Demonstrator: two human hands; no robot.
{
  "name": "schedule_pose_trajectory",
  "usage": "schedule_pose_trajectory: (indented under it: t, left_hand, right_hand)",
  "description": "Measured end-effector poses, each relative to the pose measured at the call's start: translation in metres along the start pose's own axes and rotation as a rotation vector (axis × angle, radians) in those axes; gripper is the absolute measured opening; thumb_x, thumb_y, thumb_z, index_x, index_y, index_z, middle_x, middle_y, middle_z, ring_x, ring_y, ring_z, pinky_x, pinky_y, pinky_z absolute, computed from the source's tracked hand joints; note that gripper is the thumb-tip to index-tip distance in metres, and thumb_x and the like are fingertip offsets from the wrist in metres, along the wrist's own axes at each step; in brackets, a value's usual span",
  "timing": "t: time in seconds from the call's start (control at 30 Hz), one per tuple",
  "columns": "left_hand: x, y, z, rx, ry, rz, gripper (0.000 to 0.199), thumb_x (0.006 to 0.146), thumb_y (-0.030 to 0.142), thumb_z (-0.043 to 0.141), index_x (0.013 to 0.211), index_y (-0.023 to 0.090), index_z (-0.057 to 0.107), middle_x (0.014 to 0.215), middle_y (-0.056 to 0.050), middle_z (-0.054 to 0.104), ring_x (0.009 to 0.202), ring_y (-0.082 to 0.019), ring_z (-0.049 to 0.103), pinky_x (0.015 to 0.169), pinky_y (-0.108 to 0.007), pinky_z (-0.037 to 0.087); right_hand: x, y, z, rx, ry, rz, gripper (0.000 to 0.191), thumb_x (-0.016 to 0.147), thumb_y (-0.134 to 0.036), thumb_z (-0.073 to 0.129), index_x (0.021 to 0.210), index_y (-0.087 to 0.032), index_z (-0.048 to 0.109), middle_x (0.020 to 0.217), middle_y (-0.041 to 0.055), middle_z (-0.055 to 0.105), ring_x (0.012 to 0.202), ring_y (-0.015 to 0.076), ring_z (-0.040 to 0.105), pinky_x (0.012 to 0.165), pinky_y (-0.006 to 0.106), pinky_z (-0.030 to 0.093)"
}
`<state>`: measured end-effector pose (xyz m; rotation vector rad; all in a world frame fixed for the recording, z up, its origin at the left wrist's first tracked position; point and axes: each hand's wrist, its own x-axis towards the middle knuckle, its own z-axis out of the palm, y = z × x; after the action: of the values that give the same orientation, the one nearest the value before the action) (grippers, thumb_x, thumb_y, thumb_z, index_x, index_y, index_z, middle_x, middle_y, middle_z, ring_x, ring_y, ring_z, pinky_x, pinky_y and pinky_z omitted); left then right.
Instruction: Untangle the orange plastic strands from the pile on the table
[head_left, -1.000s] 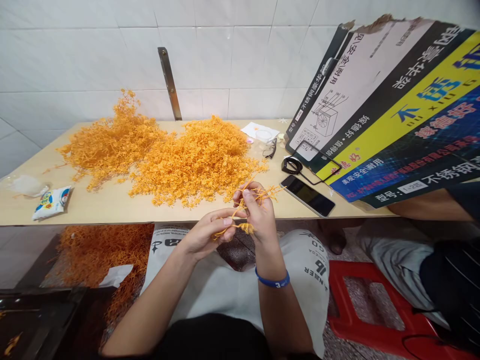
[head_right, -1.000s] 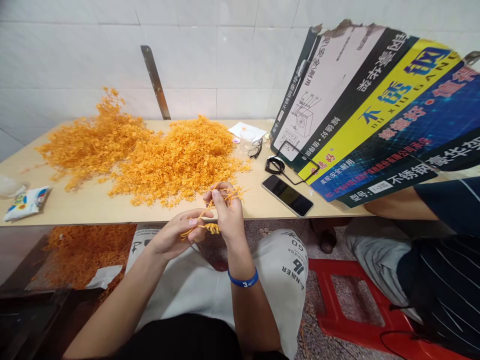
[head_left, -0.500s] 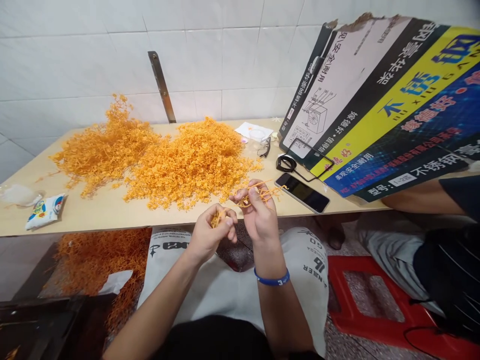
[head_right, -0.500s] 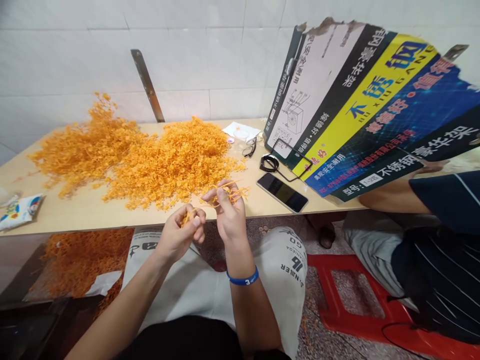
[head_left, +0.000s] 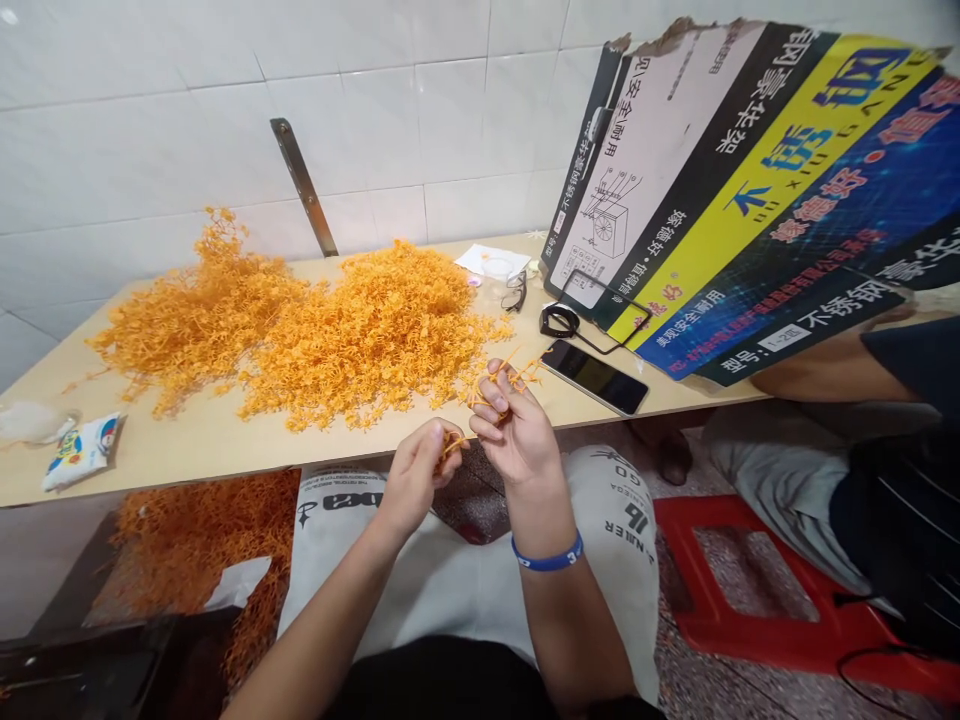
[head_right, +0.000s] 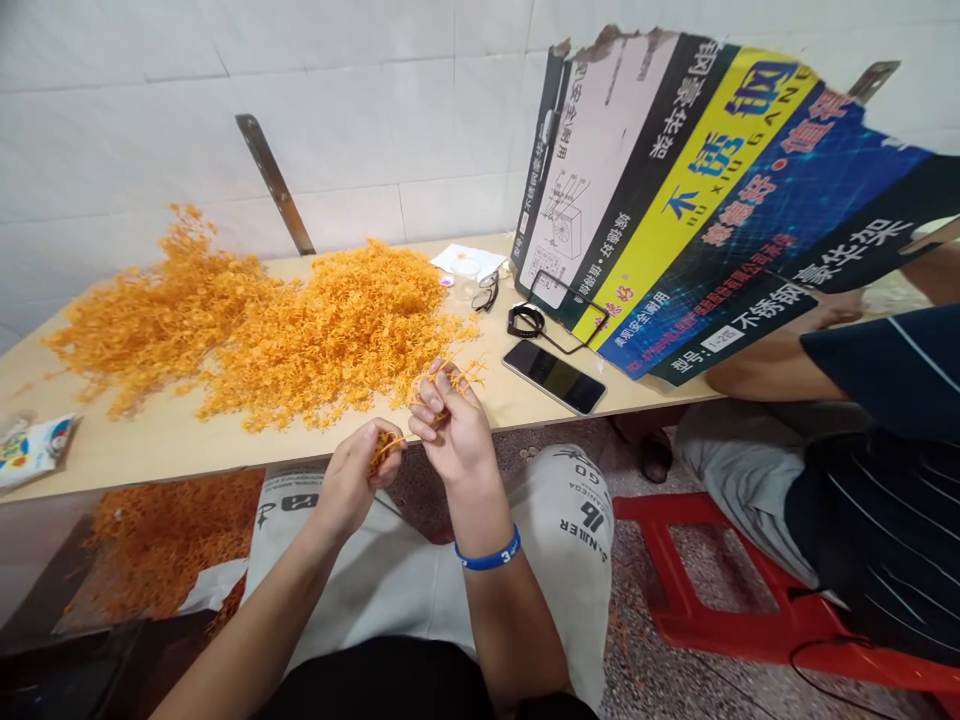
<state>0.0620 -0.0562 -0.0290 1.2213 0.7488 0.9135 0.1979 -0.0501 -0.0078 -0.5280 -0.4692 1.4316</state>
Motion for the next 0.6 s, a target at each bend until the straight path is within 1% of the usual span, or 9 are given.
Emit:
schedule_pose_trajectory:
  t: [0.07,0.13,0.17,0.23,0.3,0.33,0.4,0.5,0.6]
  left_hand:
    - [0.003,0.0,-0.002,0.093,0.091,0.0,0.047,0.088,0.06,0.048,0.073,0.016,0.054,0.055,0.004,0.039,0.047,-0.007,0.029,0.046,-0.022,0.02]
    - [0.003,0.003,-0.007,0.192,0.088,-0.017,0.042,0.087,0.055,0.053,0.072,0.016,0.055,0.058,0.003,0.043,0.049,-0.008,0.035,0.048,-0.022,0.026]
    - [0.003,0.004,-0.009,0.221,0.048,-0.032,0.039,0.087,0.053,0.055,0.075,0.016,0.056,0.059,0.003,0.045,0.051,-0.009,0.038,0.05,-0.022,0.03]
    - [0.001,0.007,-0.012,0.216,-0.091,-0.07,0.031,0.085,0.047,0.059,0.082,0.017,0.057,0.064,0.002,0.049,0.057,-0.011,0.045,0.057,-0.023,0.036]
    - [-0.001,0.008,-0.011,0.157,-0.225,-0.103,0.025,0.084,0.043,0.06,0.081,0.018,0.055,0.069,0.001,0.053,0.063,-0.012,0.048,0.061,-0.024,0.038]
    - [-0.002,0.008,-0.009,0.146,-0.246,-0.11,0.025,0.084,0.042,0.059,0.079,0.018,0.053,0.07,0.0,0.054,0.064,-0.013,0.048,0.061,-0.024,0.038]
    - [-0.002,0.006,-0.004,0.206,-0.2,-0.089,0.027,0.086,0.043,0.054,0.072,0.019,0.051,0.066,0.0,0.052,0.062,-0.013,0.046,0.06,-0.024,0.037]
    - [-0.002,-0.002,0.001,0.41,-0.099,0.008,0.036,0.091,0.045,0.045,0.069,0.018,0.052,0.061,0.001,0.047,0.059,-0.013,0.041,0.057,-0.025,0.032]
    - [-0.002,-0.016,-0.001,0.58,-0.073,0.126,0.046,0.096,0.047,0.035,0.062,0.017,0.046,0.057,0.002,0.041,0.055,-0.011,0.034,0.056,-0.026,0.027]
  right_hand:
    - [-0.003,-0.001,0.003,0.002,0.018,-0.006,0.027,0.075,-0.032,0.072,0.084,-0.025,0.048,0.055,-0.0097,0.029,0.043,0.0064,0.023,0.036,0.014,0.022]
    - [-0.006,-0.002,0.006,-0.031,0.009,-0.008,0.031,0.073,-0.03,0.074,0.084,-0.024,0.046,0.054,-0.0102,0.031,0.044,0.0058,0.025,0.037,0.013,0.022]
    - [-0.007,-0.003,0.007,-0.055,-0.005,-0.003,0.031,0.073,-0.03,0.074,0.083,-0.023,0.046,0.053,-0.0103,0.032,0.044,0.0056,0.025,0.037,0.012,0.021]
    - [-0.01,-0.004,0.009,-0.098,-0.039,0.022,0.031,0.073,-0.031,0.074,0.083,-0.023,0.045,0.052,-0.0107,0.032,0.044,0.0053,0.024,0.037,0.012,0.018]
    - [-0.012,-0.006,0.01,-0.12,-0.066,0.063,0.032,0.073,-0.032,0.073,0.084,-0.023,0.045,0.051,-0.011,0.033,0.043,0.0049,0.022,0.037,0.013,0.015]
    - [-0.013,-0.007,0.01,-0.124,-0.076,0.082,0.032,0.073,-0.032,0.073,0.084,-0.023,0.045,0.05,-0.0112,0.033,0.042,0.0047,0.02,0.037,0.013,0.014]
    - [-0.015,-0.008,0.011,-0.135,-0.098,0.106,0.033,0.073,-0.034,0.073,0.084,-0.023,0.045,0.049,-0.0115,0.034,0.042,0.0041,0.018,0.037,0.013,0.012]
    - [-0.017,-0.011,0.012,-0.145,-0.102,0.092,0.032,0.073,-0.035,0.074,0.083,-0.021,0.046,0.048,-0.0114,0.036,0.042,0.0035,0.018,0.038,0.013,0.013]
    - [-0.018,-0.012,0.013,-0.141,-0.074,0.073,0.033,0.072,-0.034,0.075,0.083,-0.021,0.046,0.049,-0.011,0.037,0.043,0.0036,0.02,0.039,0.013,0.015]
